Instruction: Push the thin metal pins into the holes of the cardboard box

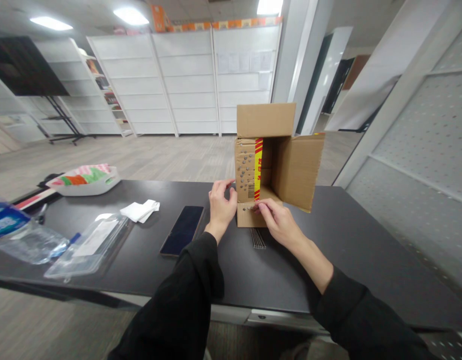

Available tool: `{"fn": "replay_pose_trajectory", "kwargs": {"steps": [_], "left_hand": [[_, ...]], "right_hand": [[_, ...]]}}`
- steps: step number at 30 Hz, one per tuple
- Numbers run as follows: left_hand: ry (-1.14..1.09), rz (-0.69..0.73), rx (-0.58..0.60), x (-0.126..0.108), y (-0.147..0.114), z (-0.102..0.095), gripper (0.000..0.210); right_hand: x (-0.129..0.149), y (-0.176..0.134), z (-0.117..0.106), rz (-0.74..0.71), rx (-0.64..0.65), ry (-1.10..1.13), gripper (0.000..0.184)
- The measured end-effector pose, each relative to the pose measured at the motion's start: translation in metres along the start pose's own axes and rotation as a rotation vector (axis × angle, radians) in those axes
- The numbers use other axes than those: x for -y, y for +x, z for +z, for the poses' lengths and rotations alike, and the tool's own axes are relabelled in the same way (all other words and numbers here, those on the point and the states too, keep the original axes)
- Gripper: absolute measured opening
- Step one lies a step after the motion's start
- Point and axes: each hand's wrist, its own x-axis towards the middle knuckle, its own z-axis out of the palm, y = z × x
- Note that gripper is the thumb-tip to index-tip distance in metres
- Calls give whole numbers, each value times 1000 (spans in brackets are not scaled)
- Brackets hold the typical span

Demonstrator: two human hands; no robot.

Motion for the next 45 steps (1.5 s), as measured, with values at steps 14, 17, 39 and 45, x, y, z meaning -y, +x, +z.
{"fn": "replay_pose_trajectory", "kwargs": {"steps": [14, 17, 39, 45], "left_hand": [[0, -11, 8, -2, 1, -1, 26], [-12, -14, 9, -2, 0, -1, 26], [22, -9, 6, -2, 0, 0, 27], [1, -8, 4, -2, 0, 0, 26]], "right_hand": [[-9, 4, 5, 38, -53, 64, 31], [-9, 4, 5, 28, -52, 44, 31], [-12, 7, 9, -86, -4, -112, 32], [-15, 7, 10, -103, 19, -143, 26]]}}
